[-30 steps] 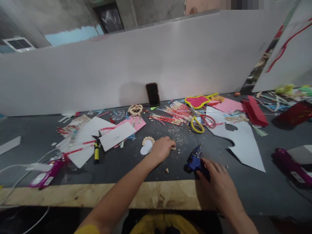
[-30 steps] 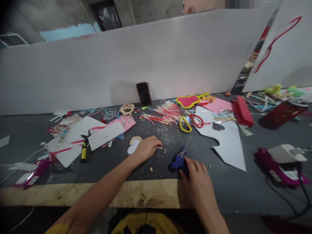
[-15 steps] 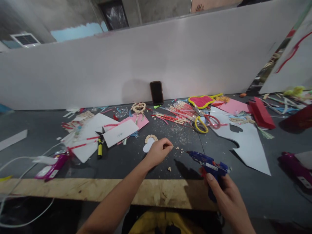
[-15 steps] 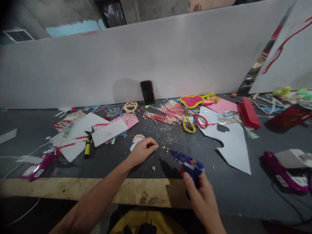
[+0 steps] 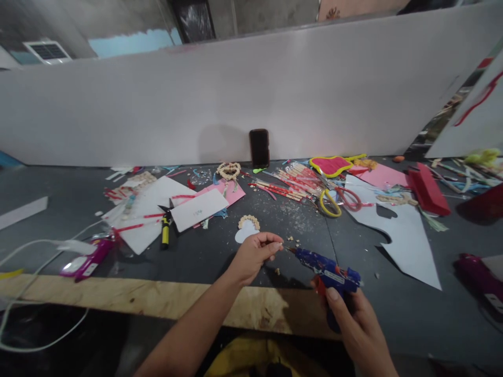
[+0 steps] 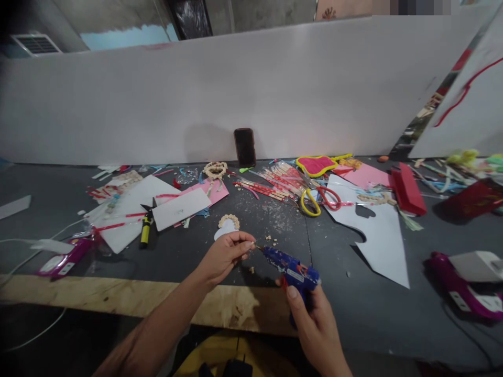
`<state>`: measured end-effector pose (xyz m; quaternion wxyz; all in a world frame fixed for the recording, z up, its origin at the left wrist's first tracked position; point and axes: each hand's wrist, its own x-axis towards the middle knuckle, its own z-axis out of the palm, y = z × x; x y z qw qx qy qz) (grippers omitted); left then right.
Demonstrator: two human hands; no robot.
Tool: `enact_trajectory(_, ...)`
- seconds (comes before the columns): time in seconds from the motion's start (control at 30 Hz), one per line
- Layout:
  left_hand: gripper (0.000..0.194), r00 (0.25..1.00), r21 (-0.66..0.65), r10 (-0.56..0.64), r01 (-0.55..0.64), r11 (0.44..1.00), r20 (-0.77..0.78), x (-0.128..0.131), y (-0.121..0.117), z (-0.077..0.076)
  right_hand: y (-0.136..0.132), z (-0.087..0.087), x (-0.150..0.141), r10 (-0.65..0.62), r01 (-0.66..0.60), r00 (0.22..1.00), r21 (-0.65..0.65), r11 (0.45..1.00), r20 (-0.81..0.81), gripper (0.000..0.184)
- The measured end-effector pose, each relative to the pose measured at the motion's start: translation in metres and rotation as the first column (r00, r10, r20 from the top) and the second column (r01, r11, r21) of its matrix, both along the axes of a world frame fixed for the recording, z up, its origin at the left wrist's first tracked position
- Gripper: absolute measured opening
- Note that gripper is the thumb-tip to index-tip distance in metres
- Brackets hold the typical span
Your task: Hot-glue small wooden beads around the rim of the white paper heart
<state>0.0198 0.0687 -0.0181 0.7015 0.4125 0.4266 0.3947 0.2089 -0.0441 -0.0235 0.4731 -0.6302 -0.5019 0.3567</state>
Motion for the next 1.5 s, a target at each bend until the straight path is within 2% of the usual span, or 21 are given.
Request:
enact_trajectory(0.17, 0.025, 0.996, -0.066, 0.027, -0.022, 0.998, 0.08, -0.002, -0.009, 0.003, -0.001, -0.003, -0.005, 0.016, -0.016, 1.0, 0.04, 0.999, 0.008, 0.03)
enact_trajectory(0.37, 0.028, 0.993, -0.078, 0.05, -0.042, 0.996, 0.103, -0.002, -0.015, 0.005, -0.004, 0.006, -0.017, -0.052, 0.052, 0.998, 0.013, 0.999, -0.022, 0.028)
enact_trajectory(0.63, 0.031, 0.995, -0.074, 0.061, -0.056, 0.996, 0.076, -0.003, -0.016, 0.005, -0.002, 0.004, -0.012, 0.028, -0.034, 0.994, 0.061, 0.998, 0.109, 0.027)
enact_trajectory(0.8, 0.029, 0.996, -0.053, 0.064, -0.06, 0.997, 0.066, -0.003, -0.016, 0.005, -0.002, 0.004, -0.011, 0.016, -0.028, 0.988, 0.076, 0.997, 0.153, 0.027)
enact_trajectory(0.97, 0.029, 0.997, -0.04, 0.055, -0.052, 0.998, 0.063, -0.004, -0.015, 0.003, -0.002, 0.001, -0.006, 0.093, -0.114, 0.969, 0.081, 0.99, 0.227, 0.026)
enact_trajectory(1.17, 0.029, 0.997, -0.033, 0.059, -0.058, 0.998, 0.047, -0.003, -0.015, 0.002, 0.0, -0.001, -0.006, 0.027, -0.07, 0.953, 0.132, 0.989, 0.301, 0.027)
enact_trajectory(1.37, 0.029, 0.998, -0.015, 0.058, -0.058, 0.998, 0.027, -0.003, -0.016, 0.002, -0.001, -0.001, -0.008, 0.031, -0.065, 0.962, 0.117, 0.991, 0.272, 0.029)
enact_trajectory(1.5, 0.028, 0.998, -0.009, 0.063, -0.063, 0.998, 0.026, -0.003, -0.016, 0.003, -0.003, -0.002, -0.011, -0.01, -0.016, 0.977, 0.118, 0.993, 0.212, 0.03)
